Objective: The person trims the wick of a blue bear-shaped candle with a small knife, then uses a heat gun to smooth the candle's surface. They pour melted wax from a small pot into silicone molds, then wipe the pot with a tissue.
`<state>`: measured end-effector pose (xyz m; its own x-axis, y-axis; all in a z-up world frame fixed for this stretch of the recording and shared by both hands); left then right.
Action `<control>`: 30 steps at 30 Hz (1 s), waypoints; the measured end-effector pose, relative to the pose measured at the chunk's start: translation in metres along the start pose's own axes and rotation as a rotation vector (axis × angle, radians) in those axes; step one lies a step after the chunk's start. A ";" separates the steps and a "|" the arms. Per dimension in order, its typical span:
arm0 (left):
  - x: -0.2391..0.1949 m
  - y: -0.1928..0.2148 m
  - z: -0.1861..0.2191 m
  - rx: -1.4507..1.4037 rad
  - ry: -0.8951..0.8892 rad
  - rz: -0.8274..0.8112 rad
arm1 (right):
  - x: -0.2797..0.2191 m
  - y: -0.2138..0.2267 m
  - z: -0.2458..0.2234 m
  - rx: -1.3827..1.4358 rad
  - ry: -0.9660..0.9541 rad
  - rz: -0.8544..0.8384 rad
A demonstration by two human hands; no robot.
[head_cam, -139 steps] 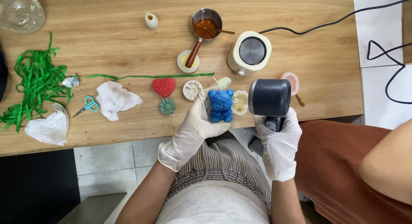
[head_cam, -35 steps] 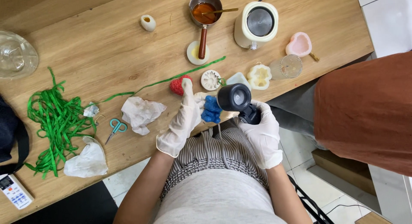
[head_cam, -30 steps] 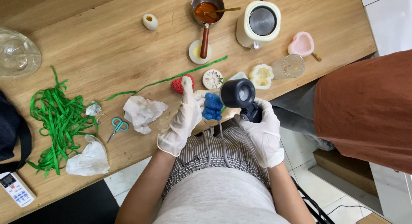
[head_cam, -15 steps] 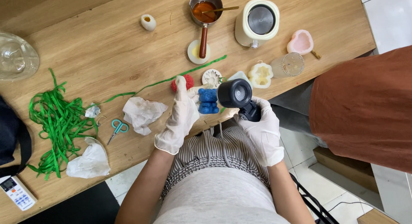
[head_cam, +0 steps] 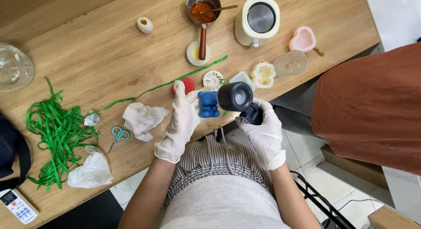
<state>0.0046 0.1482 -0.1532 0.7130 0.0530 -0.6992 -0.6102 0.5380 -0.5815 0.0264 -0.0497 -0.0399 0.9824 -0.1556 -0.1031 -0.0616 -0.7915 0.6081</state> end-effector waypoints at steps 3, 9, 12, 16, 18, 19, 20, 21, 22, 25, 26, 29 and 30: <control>-0.007 -0.005 0.001 0.047 -0.021 -0.070 | -0.004 0.005 0.010 0.031 -0.051 0.026; 0.001 0.002 -0.002 0.026 -0.037 -0.029 | -0.005 -0.005 0.023 0.132 -0.056 -0.012; 0.001 0.002 -0.003 0.000 -0.016 0.006 | 0.001 -0.003 0.016 0.133 -0.044 -0.020; -0.003 -0.004 0.003 0.076 -0.129 -0.061 | 0.010 0.005 0.002 0.047 -0.042 0.005; -0.002 -0.004 0.002 0.108 -0.149 -0.070 | 0.011 0.008 0.002 0.046 -0.057 0.014; 0.002 -0.003 -0.001 0.098 -0.150 -0.101 | 0.011 0.008 0.002 0.058 -0.055 0.002; 0.006 -0.002 -0.004 0.087 -0.152 -0.133 | 0.010 0.008 0.003 0.070 -0.052 -0.010; 0.005 -0.006 -0.003 0.090 -0.150 -0.134 | 0.011 0.009 0.007 0.071 -0.055 -0.007; 0.004 -0.008 -0.003 0.097 -0.128 -0.098 | 0.012 0.009 0.009 0.078 -0.042 -0.018; 0.008 -0.018 -0.001 0.111 -0.118 -0.042 | 0.021 0.009 0.018 0.108 -0.062 -0.021; 0.009 -0.019 -0.001 0.116 -0.124 -0.016 | 0.025 0.009 0.024 0.127 -0.100 -0.018; 0.017 -0.021 -0.010 0.083 -0.119 -0.027 | 0.038 0.013 0.030 0.168 -0.155 -0.043; 0.010 -0.032 -0.004 0.081 -0.123 -0.021 | 0.043 0.015 0.028 0.170 -0.153 -0.050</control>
<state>0.0297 0.1281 -0.1436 0.7656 0.1412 -0.6276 -0.5681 0.6061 -0.5567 0.0627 -0.0846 -0.0575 0.9475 -0.1914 -0.2560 -0.0549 -0.8865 0.4596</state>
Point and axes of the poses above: each hand's wrist, its own x-axis towards the middle knuckle, its own y-axis out of the back of the hand, z = x × y, the point moved 9 cm from there along x, towards the middle knuckle, and after that the axes turned 10 degrees about z, right-handed, at the moved point
